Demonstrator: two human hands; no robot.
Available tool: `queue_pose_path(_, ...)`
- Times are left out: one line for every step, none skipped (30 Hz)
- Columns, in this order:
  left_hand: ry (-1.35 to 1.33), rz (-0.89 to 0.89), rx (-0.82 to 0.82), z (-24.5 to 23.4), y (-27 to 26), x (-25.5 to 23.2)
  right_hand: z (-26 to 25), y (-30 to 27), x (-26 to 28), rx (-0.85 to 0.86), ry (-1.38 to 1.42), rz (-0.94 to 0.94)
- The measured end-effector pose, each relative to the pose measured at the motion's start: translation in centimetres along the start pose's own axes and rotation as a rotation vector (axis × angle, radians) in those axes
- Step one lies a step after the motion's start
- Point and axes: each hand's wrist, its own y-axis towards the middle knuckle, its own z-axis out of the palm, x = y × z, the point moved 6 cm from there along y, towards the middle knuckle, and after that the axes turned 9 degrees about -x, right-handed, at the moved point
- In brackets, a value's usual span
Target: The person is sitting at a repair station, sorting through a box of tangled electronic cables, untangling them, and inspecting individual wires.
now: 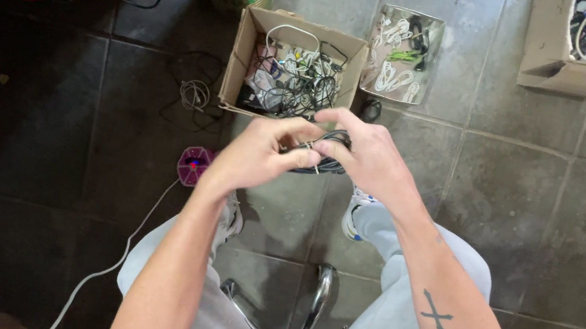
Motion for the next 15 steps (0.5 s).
queue_pose_path(0.084, 0.058, 0.088, 1.4, -0.1, -0.1, 0.0, 0.1, -0.7, -0.029, -0.012, 0.009)
queue_pose_path(0.082, 0.063, 0.099, 1.6, -0.1, -0.5, 0.1, 0.0, -0.2, -0.039, -0.014, 0.016)
queue_pose_path(0.119, 0.052, 0.071, 1.5, 0.0, -0.6, 0.1, 0.0, 0.2, -0.056, 0.018, 0.019)
queue_pose_path(0.155, 0.042, 0.044, 1.5, 0.2, -0.8, 0.1, -0.1, 0.6, -0.073, 0.050, 0.022)
queue_pose_path(0.152, 0.053, 0.060, 1.5, 0.3, -0.5, 0.0, 0.0, 0.7, -0.090, 0.045, 0.030)
queue_pose_path(0.131, 0.018, 0.043, 1.3, 0.4, 0.0, 0.0, 0.1, 0.9, -0.094, 0.073, 0.012)
queue_pose_path(0.111, -0.021, 0.026, 0.9, 0.3, 0.8, 0.3, 0.0, 1.1, -0.096, 0.104, -0.004)
queue_pose_path(0.108, -0.015, 0.044, 0.9, 0.5, 1.8, 0.0, -0.2, 1.2, -0.111, 0.101, 0.007)
queue_pose_path(0.060, -0.085, 0.043, 0.5, 0.8, 3.2, -0.2, 0.0, 1.5, -0.121, 0.115, -0.014)
queue_pose_path(0.013, -0.155, 0.043, 0.1, 1.0, 4.5, -0.4, 0.1, 1.9, -0.131, 0.129, -0.036)
queue_pose_path(0.018, -0.149, 0.045, 0.1, 1.2, 4.8, 0.0, 0.4, 1.4, -0.138, 0.131, -0.039)
queue_pose_path(0.026, -0.131, 0.049, 0.2, 1.3, 5.0, 0.3, 0.7, 0.9, -0.159, 0.106, -0.061)
queue_pose_path(0.036, -0.113, 0.057, 0.2, 1.5, 5.1, 0.6, 0.9, 0.4, -0.184, 0.082, -0.080)
queue_pose_path(0.042, -0.107, 0.064, 0.7, 1.5, 4.3, 0.7, 1.2, 0.3, -0.194, 0.085, -0.080)
queue_pose_path(0.002, -0.087, 0.135, 1.5, 1.3, 3.4, 1.0, 1.3, 0.4, -0.184, 0.086, -0.111)
